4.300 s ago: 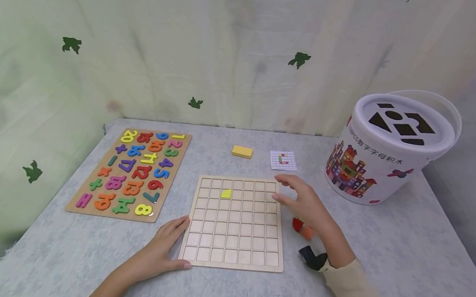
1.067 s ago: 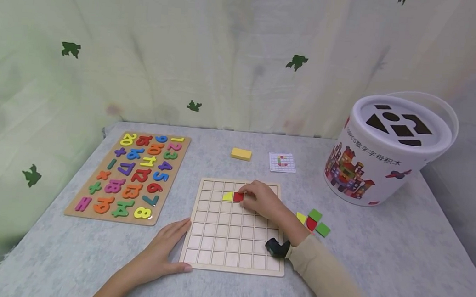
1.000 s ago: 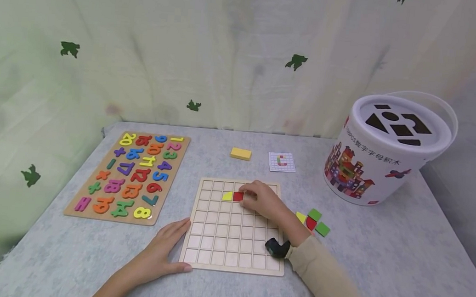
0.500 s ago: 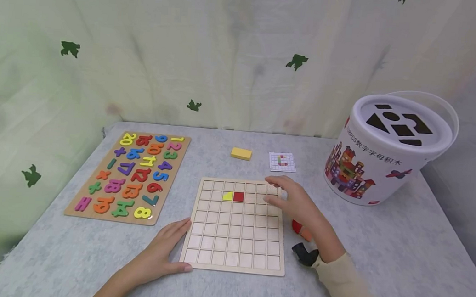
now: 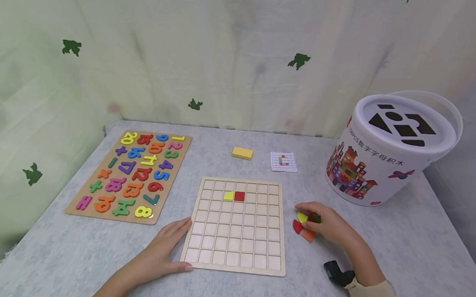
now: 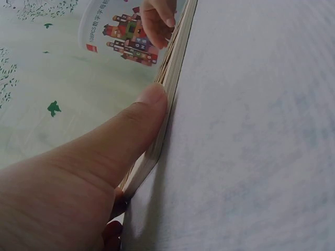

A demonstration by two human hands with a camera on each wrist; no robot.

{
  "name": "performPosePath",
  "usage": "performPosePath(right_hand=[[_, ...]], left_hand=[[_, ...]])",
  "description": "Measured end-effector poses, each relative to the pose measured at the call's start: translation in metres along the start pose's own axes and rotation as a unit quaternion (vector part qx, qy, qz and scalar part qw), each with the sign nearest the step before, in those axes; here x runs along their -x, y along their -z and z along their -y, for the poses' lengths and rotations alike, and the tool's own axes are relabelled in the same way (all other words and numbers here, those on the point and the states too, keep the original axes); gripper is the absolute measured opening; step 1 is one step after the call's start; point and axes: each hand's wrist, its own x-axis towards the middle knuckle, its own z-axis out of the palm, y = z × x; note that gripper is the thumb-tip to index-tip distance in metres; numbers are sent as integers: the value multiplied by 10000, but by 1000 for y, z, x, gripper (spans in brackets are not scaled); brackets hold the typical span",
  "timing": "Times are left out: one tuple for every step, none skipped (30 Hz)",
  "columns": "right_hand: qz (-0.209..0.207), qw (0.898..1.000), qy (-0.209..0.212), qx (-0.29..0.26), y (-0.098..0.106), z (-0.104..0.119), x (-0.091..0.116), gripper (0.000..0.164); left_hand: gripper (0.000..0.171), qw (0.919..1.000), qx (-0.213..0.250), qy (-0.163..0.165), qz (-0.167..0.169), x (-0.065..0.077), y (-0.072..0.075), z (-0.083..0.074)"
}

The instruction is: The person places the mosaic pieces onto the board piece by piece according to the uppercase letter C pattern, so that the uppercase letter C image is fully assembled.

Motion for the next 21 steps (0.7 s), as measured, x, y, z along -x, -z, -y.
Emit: performPosePath(right_hand=[[42, 10000, 18, -8, -1, -2, 0, 36], [75, 10000, 28, 11, -1, -3, 0, 35], [87, 9999, 36, 41, -2, -4, 0, 33], [67, 9999, 16, 95, -3, -4, -1, 32], [37, 9999, -20, 140, -4, -5, -1, 31], [-6, 9998, -62, 189, -5, -5, -2, 30], [-68, 9996, -91, 240, -6, -5, -2, 29], [-129, 9993, -122, 315, -7, -4, -3, 28], [-204, 9989, -154, 405, -8, -4, -3, 27], [-290, 9982, -181, 494, -9, -3, -4, 27], [-382, 9974, -210, 576, -10, -3, -5, 27], [-465, 9965, -232, 650, -11, -2, -6, 27], [-527, 9958, -261, 697, -12, -2, -6, 28], [-557, 9953, -281, 738, -12, -2, -7, 29], [-563, 9953, -275, 733, -12, -2, -7, 29], [-557, 9958, -242, 686, -12, -2, -6, 28], [-533, 9964, -210, 625, -11, -2, -6, 27], [-503, 9969, -190, 565, -11, -3, -5, 27], [-475, 9974, -166, 509, -11, -3, -4, 27], [-459, 9977, -142, 476, -11, -4, -3, 27], [-452, 9978, -138, 471, -10, -4, -3, 26]], left_hand=[[106, 10000, 7, 7, 13, 0, 0, 0], [106, 10000, 17, 15, 22, 0, 1, 0], [106, 10000, 23, 21, 33, 0, 1, -1], [106, 10000, 29, 24, 40, 0, 1, -1], [106, 10000, 35, 27, 45, 0, 1, -1], [106, 10000, 32, 27, 48, 0, 2, -1], [106, 10000, 21, 21, 45, 0, 2, -1], [106, 10000, 14, 16, 38, 0, 2, -1], [106, 10000, 3, 6, 28, 0, 2, -1], [106, 10000, -7, -5, 22, 0, 2, -1], [106, 10000, -13, -18, 14, 0, 2, -1], [105, 10000, -13, -35, 8, 1, 2, -1], [105, 10000, -12, -52, 1, 1, 2, -1], [105, 10000, -10, -64, -5, 1, 2, -1], [105, 10000, -7, -78, -11, 1, 2, -1], [105, 10000, -9, -79, -10, 1, 2, -1], [105, 10000, -5, -83, -13, 1, 2, -1], [105, 10000, 1, -84, -14, 1, 2, -1], [105, 10000, -5, -80, -14, 1, 2, -1], [105, 10000, -14, -78, -11, 1, 2, -1], [105, 10000, -19, -75, -5, 1, 1, 0]])
